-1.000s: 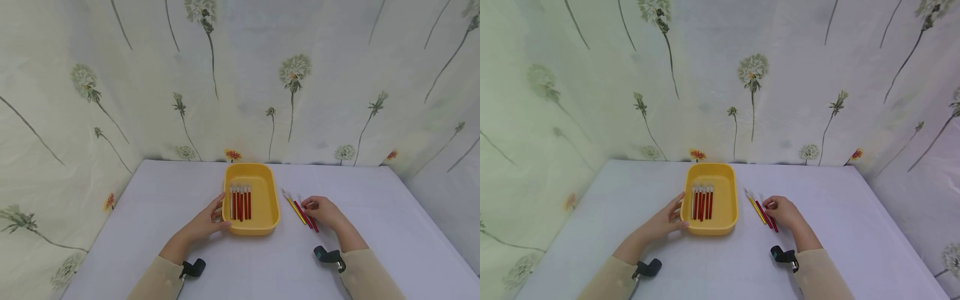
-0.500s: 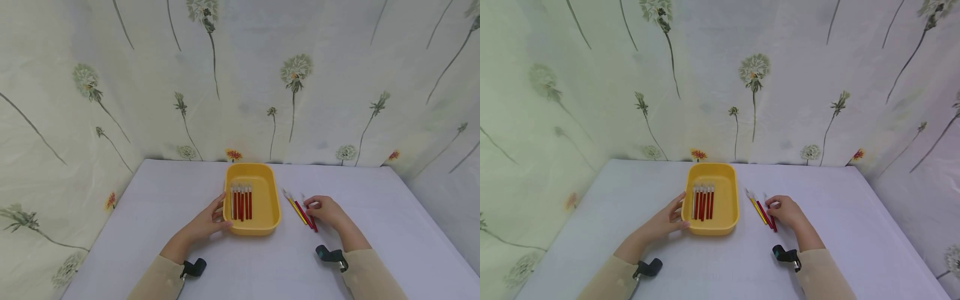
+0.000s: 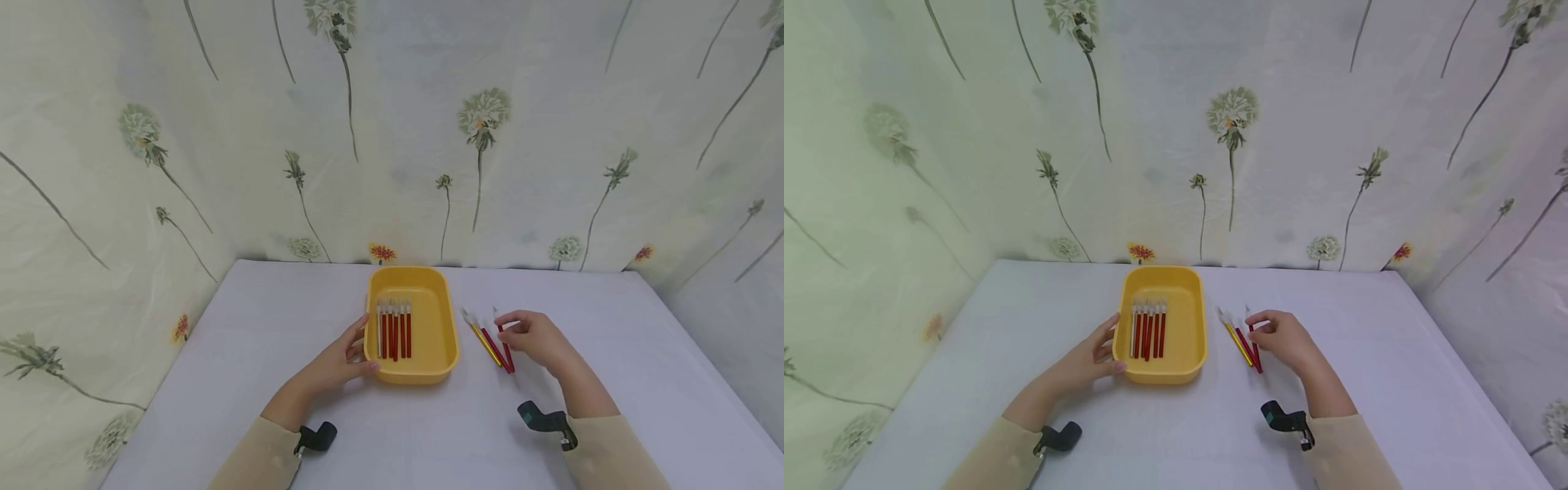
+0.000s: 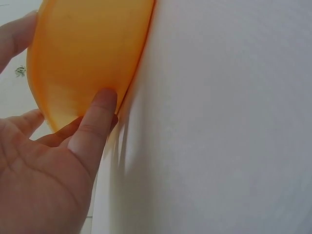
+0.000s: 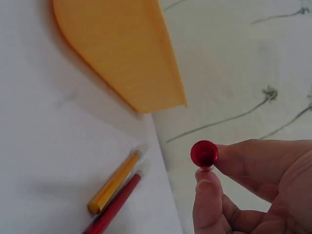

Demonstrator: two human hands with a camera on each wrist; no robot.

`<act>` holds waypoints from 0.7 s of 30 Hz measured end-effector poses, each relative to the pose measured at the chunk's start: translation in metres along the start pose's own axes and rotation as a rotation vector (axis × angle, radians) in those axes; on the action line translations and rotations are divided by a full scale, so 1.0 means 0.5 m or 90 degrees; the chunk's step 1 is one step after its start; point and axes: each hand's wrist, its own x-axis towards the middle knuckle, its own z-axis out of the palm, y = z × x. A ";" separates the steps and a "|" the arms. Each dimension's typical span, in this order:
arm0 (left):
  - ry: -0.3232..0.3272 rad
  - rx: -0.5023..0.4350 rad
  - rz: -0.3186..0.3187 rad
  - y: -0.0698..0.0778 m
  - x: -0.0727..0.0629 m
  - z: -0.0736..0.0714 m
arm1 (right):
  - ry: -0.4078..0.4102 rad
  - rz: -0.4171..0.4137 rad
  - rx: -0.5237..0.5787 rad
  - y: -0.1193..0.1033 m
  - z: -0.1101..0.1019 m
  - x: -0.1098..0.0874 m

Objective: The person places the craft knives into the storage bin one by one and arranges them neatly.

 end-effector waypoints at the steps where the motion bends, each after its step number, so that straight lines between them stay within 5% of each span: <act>1: 0.000 0.000 0.000 0.001 0.000 0.000 | 0.001 0.000 0.004 -0.007 0.000 -0.003; 21: 0.009 0.006 -0.011 -0.001 0.003 0.000 | 0.001 -0.018 0.086 -0.134 0.052 0.007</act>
